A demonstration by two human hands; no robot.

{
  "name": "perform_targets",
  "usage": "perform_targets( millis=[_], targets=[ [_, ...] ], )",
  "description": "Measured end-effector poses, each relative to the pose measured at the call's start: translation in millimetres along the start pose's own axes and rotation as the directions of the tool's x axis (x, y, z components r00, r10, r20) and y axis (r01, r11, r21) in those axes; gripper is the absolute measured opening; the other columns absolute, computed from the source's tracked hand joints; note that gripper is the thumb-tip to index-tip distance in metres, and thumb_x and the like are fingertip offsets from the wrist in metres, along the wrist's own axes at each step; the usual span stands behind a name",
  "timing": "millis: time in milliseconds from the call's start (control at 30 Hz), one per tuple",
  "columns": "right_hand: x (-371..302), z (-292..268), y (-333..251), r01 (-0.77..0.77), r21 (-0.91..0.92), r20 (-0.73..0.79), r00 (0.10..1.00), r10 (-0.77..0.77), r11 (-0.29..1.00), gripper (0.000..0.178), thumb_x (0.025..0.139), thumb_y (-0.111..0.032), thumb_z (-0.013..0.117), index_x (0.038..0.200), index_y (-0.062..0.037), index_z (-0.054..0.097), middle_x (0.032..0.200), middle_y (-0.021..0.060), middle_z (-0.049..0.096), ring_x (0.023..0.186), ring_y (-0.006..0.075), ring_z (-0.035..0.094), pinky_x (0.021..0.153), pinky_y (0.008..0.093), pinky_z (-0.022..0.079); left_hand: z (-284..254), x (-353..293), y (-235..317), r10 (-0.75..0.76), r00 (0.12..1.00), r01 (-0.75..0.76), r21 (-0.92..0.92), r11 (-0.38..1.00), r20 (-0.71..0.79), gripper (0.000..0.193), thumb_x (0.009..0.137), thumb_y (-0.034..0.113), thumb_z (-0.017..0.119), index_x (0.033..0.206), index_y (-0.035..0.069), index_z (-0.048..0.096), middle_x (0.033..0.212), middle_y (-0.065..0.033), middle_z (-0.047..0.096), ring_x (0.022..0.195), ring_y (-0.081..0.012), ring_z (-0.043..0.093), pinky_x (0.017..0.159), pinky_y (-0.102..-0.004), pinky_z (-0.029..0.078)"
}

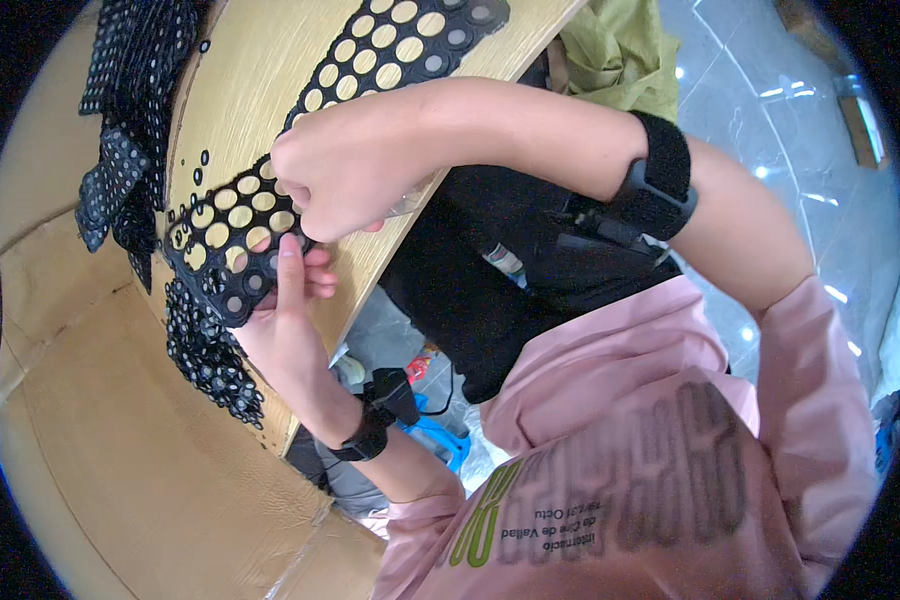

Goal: Manually assemble black plastic grid components by inserting small circular black pieces into the circular holes of a larger plastic grid.

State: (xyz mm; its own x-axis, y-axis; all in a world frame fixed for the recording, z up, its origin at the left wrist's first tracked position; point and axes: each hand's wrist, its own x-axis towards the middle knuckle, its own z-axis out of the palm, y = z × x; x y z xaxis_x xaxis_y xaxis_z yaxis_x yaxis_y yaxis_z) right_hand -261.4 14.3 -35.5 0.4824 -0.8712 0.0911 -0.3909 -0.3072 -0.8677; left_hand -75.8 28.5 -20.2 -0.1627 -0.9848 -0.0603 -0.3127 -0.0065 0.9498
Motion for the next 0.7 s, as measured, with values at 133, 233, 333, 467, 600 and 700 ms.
perform_targets(
  millis=[133,233,333,467,600,700],
  targets=[
    [-2.4,-13.1,-9.1,-0.126,0.189,0.075,0.991,0.114,0.974,0.024,0.078,-0.012,0.053,0.061,0.0051,0.054,0.045,0.0072,0.044,0.040,0.0123,0.041,0.042,0.0309,0.033,-14.3,-5.0,-5.2,-0.155,0.987,0.156,0.023,0.987,-0.045,0.015,0.089,0.009,0.062,0.096,-0.003,0.058,0.072,-0.0124,0.066,0.048,-0.0133,0.058,0.043,-0.0226,0.046],
    [-3.8,-22.0,-7.9,-0.228,0.252,0.186,0.965,0.185,0.940,0.023,0.084,-0.016,0.055,0.074,0.0023,0.064,0.048,0.0013,0.051,0.042,0.0060,0.048,0.042,0.0248,0.035,-25.8,-19.6,-4.0,-0.182,0.958,0.210,0.109,0.972,-0.221,0.024,0.089,0.021,0.064,0.102,0.001,0.058,0.067,-0.0037,0.062,0.051,-0.0064,0.051,0.045,-0.0178,0.036],
    [-4.0,-20.0,-6.0,-0.211,0.438,0.083,0.977,0.195,0.874,0.021,0.088,-0.014,0.057,0.079,0.0028,0.066,0.049,0.0011,0.052,0.041,0.0058,0.047,0.039,0.0212,0.033,-39.1,-47.0,-19.9,-0.040,0.919,-0.020,-0.146,0.989,-0.392,0.019,0.088,0.015,0.064,0.098,0.003,0.054,0.065,0.0009,0.050,0.051,-0.0043,0.040,0.046,-0.0173,0.026],
    [6.9,-5.8,-9.2,-0.172,0.458,-0.001,0.981,0.194,0.872,0.023,0.090,-0.016,0.059,0.079,0.0035,0.065,0.053,0.0024,0.056,0.040,0.0063,0.047,0.037,0.0214,0.033,-44.0,-85.1,19.0,0.166,0.986,-0.078,-0.911,0.404,-0.011,0.015,0.088,0.010,0.056,0.098,0.000,0.052,0.072,-0.0056,0.047,0.055,-0.0136,0.039,0.050,-0.0261,0.032],
    [6.7,-10.4,-12.9,-0.203,0.399,-0.085,0.963,0.256,0.894,0.022,0.088,-0.013,0.057,0.075,0.0028,0.065,0.051,0.0032,0.054,0.041,0.0068,0.048,0.039,0.0205,0.032,-32.1,-99.5,-12.3,0.254,0.967,-0.045,-0.992,0.116,-0.014,0.022,0.088,0.009,0.052,0.107,-0.003,0.054,0.079,-0.0087,0.050,0.061,-0.0187,0.043,0.053,-0.0319,0.036],
    [8.0,-1.3,-15.8,-0.236,0.456,-0.133,0.935,0.328,0.858,0.021,0.088,-0.013,0.057,0.075,0.0028,0.063,0.053,0.0041,0.055,0.041,0.0078,0.047,0.040,0.0206,0.032,-31.0,-112.2,-27.8,0.205,0.975,-0.109,-0.988,0.111,-0.085,0.022,0.087,0.009,0.052,0.106,-0.002,0.054,0.079,-0.0089,0.051,0.062,-0.0188,0.044,0.054,-0.0317,0.037]
  ],
)
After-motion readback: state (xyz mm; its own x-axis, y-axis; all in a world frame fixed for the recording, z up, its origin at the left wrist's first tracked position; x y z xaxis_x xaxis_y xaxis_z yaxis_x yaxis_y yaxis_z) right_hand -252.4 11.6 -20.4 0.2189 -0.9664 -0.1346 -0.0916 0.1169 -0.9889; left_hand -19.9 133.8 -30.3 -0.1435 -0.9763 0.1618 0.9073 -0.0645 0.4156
